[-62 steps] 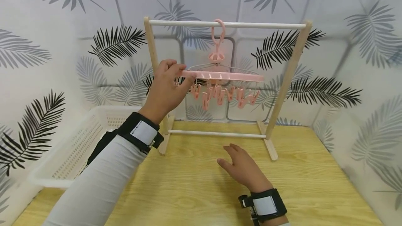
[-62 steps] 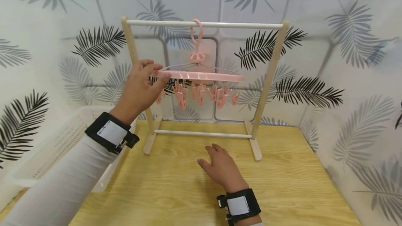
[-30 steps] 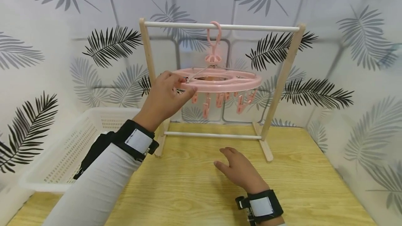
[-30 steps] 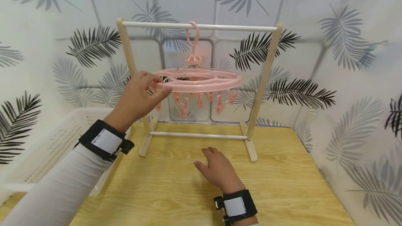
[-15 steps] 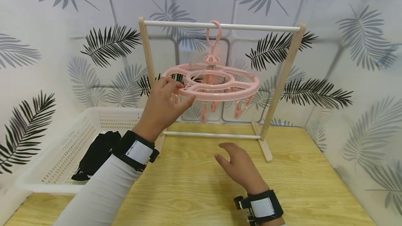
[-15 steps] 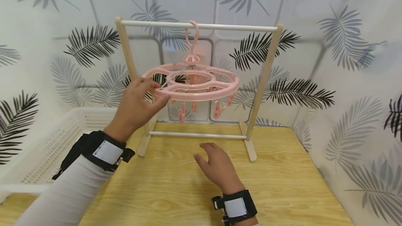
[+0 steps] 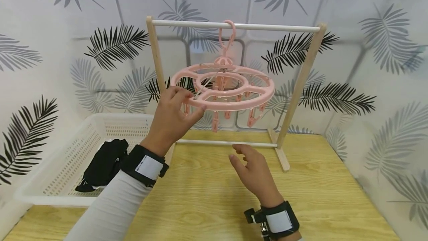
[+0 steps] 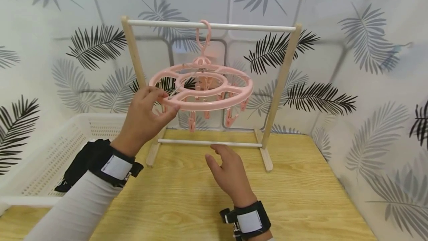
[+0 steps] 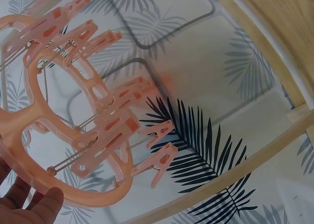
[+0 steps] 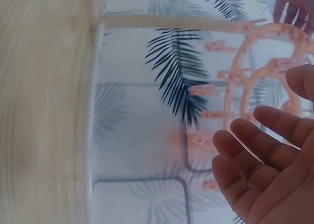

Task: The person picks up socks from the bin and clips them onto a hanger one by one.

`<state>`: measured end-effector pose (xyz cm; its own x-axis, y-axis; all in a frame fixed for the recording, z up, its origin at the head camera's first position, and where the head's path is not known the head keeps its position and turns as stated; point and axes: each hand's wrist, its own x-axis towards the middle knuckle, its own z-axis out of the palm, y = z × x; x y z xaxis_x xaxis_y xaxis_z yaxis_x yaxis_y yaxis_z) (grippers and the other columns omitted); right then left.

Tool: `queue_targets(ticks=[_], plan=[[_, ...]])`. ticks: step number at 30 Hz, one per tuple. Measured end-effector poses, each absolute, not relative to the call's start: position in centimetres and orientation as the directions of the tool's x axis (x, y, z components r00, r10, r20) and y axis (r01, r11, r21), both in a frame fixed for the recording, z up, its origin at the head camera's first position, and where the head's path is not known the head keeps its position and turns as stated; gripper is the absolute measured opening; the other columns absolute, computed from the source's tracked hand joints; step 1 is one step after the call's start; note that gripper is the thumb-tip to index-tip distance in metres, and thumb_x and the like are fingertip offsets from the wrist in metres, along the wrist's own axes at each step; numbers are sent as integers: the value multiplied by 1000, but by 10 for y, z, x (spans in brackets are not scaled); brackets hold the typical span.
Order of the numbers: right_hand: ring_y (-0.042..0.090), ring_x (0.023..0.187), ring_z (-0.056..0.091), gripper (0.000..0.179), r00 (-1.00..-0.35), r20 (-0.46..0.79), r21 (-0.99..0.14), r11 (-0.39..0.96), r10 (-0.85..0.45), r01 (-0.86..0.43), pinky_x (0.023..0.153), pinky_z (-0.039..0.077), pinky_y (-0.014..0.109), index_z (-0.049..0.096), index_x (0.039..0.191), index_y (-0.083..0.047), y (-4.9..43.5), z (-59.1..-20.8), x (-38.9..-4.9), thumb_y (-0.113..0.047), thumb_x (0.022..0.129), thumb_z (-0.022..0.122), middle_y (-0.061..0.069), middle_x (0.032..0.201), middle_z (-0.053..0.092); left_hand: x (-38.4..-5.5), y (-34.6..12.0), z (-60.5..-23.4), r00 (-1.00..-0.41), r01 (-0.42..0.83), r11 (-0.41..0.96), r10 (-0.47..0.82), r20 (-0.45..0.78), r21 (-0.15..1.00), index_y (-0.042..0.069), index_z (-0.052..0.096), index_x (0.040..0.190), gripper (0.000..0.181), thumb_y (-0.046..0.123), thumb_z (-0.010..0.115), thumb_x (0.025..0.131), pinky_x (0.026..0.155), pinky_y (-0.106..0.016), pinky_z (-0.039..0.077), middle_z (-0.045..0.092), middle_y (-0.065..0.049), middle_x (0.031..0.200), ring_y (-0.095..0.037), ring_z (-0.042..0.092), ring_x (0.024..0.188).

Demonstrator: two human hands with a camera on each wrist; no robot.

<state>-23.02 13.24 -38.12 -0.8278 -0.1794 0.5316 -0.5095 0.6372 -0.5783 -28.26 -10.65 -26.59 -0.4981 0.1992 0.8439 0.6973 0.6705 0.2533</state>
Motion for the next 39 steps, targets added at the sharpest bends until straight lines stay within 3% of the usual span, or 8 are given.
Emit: queue_targets(ticks=[5,16,21,30,39], plan=[[13,108,53,40,-824,548,-658,533,-145,-532,84,52,45,55,127,-13,120,-365,-232,-36,94,55,5,123,60,-281,-109,-266,-507,689,674,186,841,267,4,63,93,39,40,70,78,74,-43,45,53,-12,97,-23,46,89],[16,112,51,58,-895,396,-855,274,-204,-441,94,45,48,45,132,-16,99,-326,-254,-45,86,63,3,127,53,-285,-109,-271,-481,701,673,202,853,236,3,62,92,40,39,71,77,76,-43,45,55,-13,101,-25,47,94],[18,108,52,54,-902,364,-906,135,-233,-401,92,46,47,45,127,-14,93,-318,-265,-42,86,65,5,121,52,-286,-109,-270,-478,701,675,202,855,232,3,62,93,41,40,71,78,77,-43,45,55,-13,101,-25,47,94],[26,87,52,35,-908,342,-940,-79,-243,-333,84,46,40,51,110,-7,87,-311,-272,-34,91,61,7,92,53,-286,-108,-268,-465,706,673,205,861,221,3,61,92,41,40,71,78,76,-43,44,55,-13,99,-25,47,93],[23,86,55,33,-913,315,-944,-184,-260,-274,81,49,37,52,109,-4,86,-313,-270,-29,90,62,5,91,54,-284,-109,-269,-485,702,672,208,849,236,4,62,95,40,39,70,79,76,-43,44,54,-12,99,-24,47,93]])
